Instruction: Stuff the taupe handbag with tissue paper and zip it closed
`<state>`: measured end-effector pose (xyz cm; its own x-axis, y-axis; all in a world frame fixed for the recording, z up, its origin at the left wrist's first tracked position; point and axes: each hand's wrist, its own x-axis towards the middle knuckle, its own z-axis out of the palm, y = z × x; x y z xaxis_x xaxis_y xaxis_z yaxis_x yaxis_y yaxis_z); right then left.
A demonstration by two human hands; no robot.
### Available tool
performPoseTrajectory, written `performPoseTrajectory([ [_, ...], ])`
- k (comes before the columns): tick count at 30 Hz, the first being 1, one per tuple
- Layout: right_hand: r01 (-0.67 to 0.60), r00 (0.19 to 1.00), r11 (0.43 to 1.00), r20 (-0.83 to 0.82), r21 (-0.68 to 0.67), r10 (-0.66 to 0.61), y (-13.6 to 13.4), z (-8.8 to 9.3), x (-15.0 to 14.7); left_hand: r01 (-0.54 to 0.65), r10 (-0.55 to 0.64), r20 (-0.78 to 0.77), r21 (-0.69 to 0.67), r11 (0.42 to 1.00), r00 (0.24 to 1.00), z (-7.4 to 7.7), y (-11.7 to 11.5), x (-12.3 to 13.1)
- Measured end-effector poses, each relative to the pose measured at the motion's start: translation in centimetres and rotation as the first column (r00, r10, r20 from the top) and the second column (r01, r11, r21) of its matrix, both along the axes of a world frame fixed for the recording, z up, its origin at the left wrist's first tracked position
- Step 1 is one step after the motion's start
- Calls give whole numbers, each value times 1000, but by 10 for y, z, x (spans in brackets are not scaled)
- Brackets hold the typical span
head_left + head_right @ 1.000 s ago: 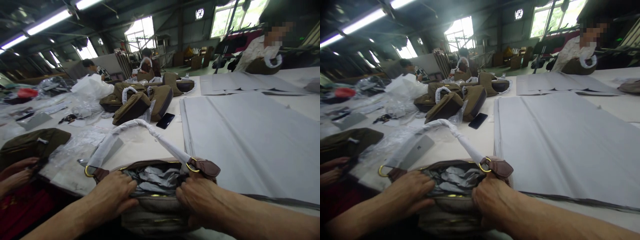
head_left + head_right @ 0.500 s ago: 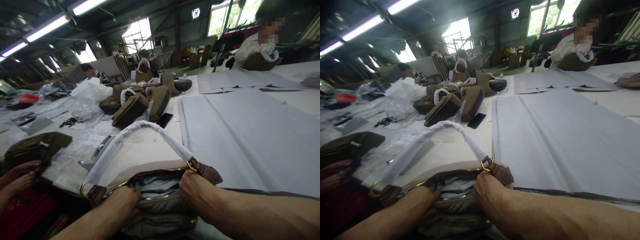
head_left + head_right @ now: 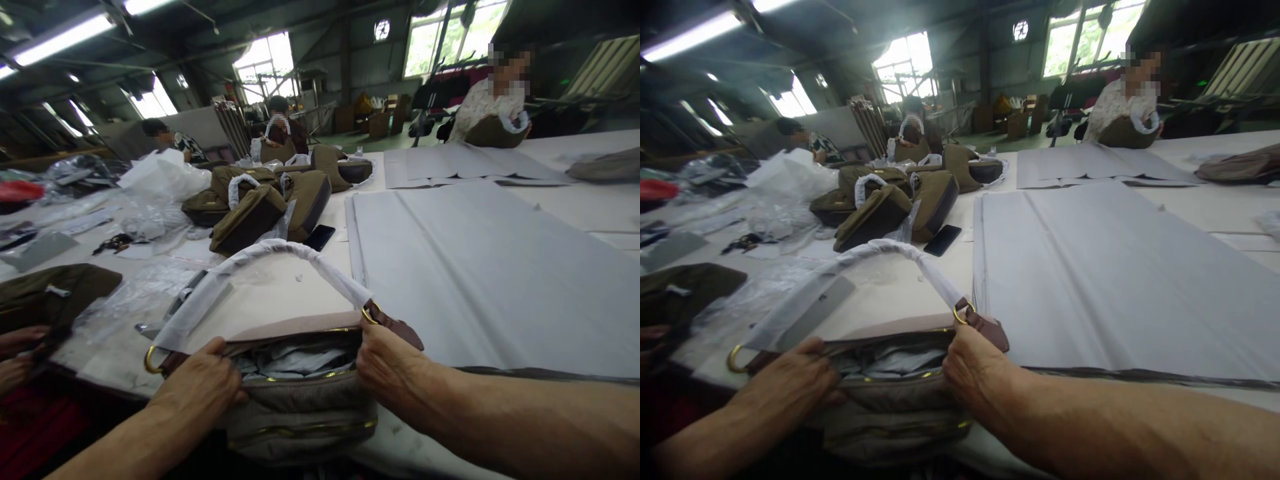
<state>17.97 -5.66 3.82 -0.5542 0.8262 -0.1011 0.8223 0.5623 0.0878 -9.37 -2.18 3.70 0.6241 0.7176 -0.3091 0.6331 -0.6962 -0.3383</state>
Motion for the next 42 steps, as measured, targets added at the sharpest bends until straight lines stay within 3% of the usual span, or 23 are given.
performPoseTrajectory([
  [3, -249, 924, 953, 337, 173, 180, 0, 14, 7, -18, 16, 79, 30, 999, 997, -3, 7, -11],
  [4, -298, 935, 935, 257, 193, 245, -1, 23, 11, -26, 21, 121, 42, 999, 992, -2, 8, -14],
  [5, -314, 949, 930, 73, 191, 305, -1, 33, 16, -28, 20, 181, 44, 999, 983, -1, 7, -16],
  [6, -304, 927, 935, -172, 183, 334, -1, 43, 21, -26, 15, 258, 41, 999, 966, 0, 5, -17],
  [7, -268, 852, 948, -418, 171, 316, -2, 53, 26, -24, 9, 343, 39, 999, 939, 1, 3, -16],
  [8, -203, 747, 968, -615, 150, 252, -1, 62, 32, -17, 2, 430, 31, 999, 903, 2, 0, -13],
  [10, -21, 568, 996, -819, 81, 79, -1, 74, 43, 18, -22, 591, 12, 1000, 807, 3, -7, 0],
  [12, 124, 504, 992, -863, 18, -48, 0, 77, 51, 49, 5, 712, -55, 997, 702, 4, -12, 23],
  [14, 193, 545, 981, -834, 34, -78, 0, 71, 55, 69, 128, 788, -211, 975, 602, 3, -14, 52],
  [16, 187, 650, 975, -760, 122, -30, -1, 58, 55, 88, 283, 826, -370, 925, 488, 3, -14, 83],
  [19, 159, 757, 965, -653, 208, 16, -1, 35, 48, 191, 433, 870, -479, 857, 235, 1, -10, 120],
  [21, 238, 707, 952, -706, 193, -34, 1, 19, 43, 282, 537, 838, -540, 793, 94, -2, -7, 135],
  [24, 368, 523, 923, -845, 112, -106, 5, 0, 37, 372, 678, 734, -623, 688, -26, -10, -3, 144],
  [26, 394, 419, 917, -900, 62, -119, 6, -9, 35, 393, 752, 644, -661, 639, -142, -16, -2, 145],
  [28, 392, 366, 919, -923, 37, -119, 5, -15, 34, 407, 797, 545, -687, 602, -260, -20, -1, 146],
  [30, 389, 350, 920, -930, 35, -113, 3, -18, 33, 442, 834, 474, -708, 551, -282, -22, 0, 148],
  [33, 364, 341, 930, -937, 53, -80, 0, -18, 31, 550, 874, 436, -686, 477, -214, -23, 4, 154],
  [36, 336, 343, 937, -939, 96, -27, -2, -17, 29, 566, 830, 474, -613, 551, -295, -24, 6, 162],
  [37, 327, 356, 939, -934, 110, -14, -2, -18, 29, 572, 833, 453, -609, 550, -319, -24, 6, 164],
  [38, 321, 375, 938, -927, 128, -2, -2, -20, 29, 587, 852, 414, -618, 522, -322, -23, 5, 165],
  [42, 347, 392, 914, -918, 211, 63, 3, -29, 26, 633, 941, 261, -696, 339, -217, -13, -3, 164],
])
